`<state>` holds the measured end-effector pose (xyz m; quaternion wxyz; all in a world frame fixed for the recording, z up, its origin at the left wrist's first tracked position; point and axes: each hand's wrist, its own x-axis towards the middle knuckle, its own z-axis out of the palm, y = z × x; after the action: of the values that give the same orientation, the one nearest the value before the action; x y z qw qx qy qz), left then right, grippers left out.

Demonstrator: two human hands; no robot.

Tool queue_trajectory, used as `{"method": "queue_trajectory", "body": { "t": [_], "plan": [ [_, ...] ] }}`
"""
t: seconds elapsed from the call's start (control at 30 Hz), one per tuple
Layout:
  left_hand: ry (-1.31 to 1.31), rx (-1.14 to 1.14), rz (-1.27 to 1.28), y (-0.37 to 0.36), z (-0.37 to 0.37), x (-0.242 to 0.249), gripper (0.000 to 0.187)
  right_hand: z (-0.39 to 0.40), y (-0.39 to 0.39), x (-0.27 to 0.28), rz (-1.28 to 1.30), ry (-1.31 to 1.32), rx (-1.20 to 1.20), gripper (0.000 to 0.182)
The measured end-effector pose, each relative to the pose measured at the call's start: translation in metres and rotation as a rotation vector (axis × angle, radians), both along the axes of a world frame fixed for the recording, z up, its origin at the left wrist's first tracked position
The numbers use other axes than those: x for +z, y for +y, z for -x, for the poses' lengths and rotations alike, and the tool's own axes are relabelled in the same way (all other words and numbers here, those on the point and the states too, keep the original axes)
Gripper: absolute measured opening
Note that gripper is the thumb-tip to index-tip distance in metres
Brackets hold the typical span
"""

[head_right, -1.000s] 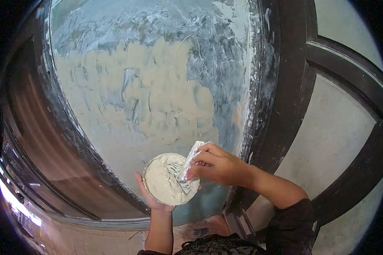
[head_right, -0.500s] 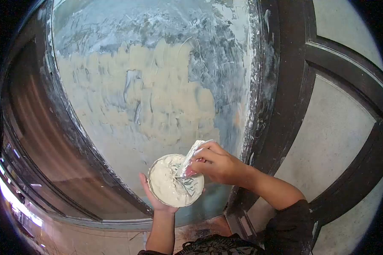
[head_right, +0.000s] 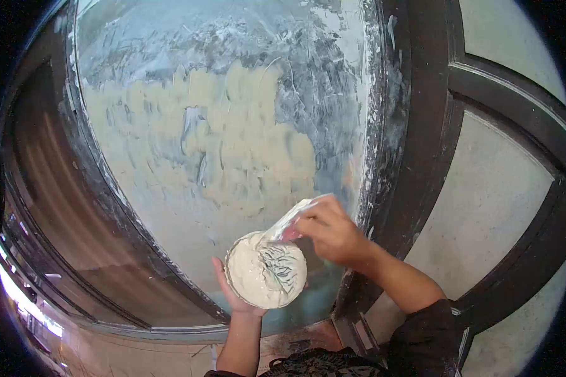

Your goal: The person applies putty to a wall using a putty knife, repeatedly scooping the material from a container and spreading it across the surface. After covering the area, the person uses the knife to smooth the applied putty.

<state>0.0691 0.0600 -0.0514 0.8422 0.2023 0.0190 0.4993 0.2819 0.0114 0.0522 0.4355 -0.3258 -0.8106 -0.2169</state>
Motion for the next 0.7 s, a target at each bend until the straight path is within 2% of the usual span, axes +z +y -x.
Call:
{"method": "queue_trajectory", "body": {
  "t": [0.07,0.1,0.17,0.3,0.4,0.5,0.7],
  "plan": [
    [-0.011,-0.025,0.053,0.0,0.001,-0.005,0.099,-0.014,-0.001,0.011,-0.095,0.033,-0.162,0.032],
    [-0.011,-0.034,0.047,0.002,0.002,-0.01,0.098,-0.021,-0.002,0.02,-0.095,0.034,-0.164,0.032],
    [-0.005,-0.034,0.04,0.003,0.003,-0.012,0.098,-0.037,-0.002,0.036,-0.059,0.197,-0.338,0.028],
    [-0.041,-0.093,-0.017,0.002,0.009,-0.013,0.099,-0.064,0.012,0.028,0.01,0.166,-0.499,0.026],
    [-0.103,-0.171,-0.121,0.001,0.012,-0.008,0.1,-0.073,0.024,0.013,0.061,0.188,-0.528,0.025],
    [-0.082,-0.103,-0.008,-0.002,0.012,-0.003,0.099,-0.079,0.032,0.008,0.092,0.188,-0.54,0.025],
    [-0.056,-0.069,0.025,0.001,0.012,-0.011,0.099,-0.088,0.047,0.007,0.079,0.197,-0.565,0.021]
  ]
}}
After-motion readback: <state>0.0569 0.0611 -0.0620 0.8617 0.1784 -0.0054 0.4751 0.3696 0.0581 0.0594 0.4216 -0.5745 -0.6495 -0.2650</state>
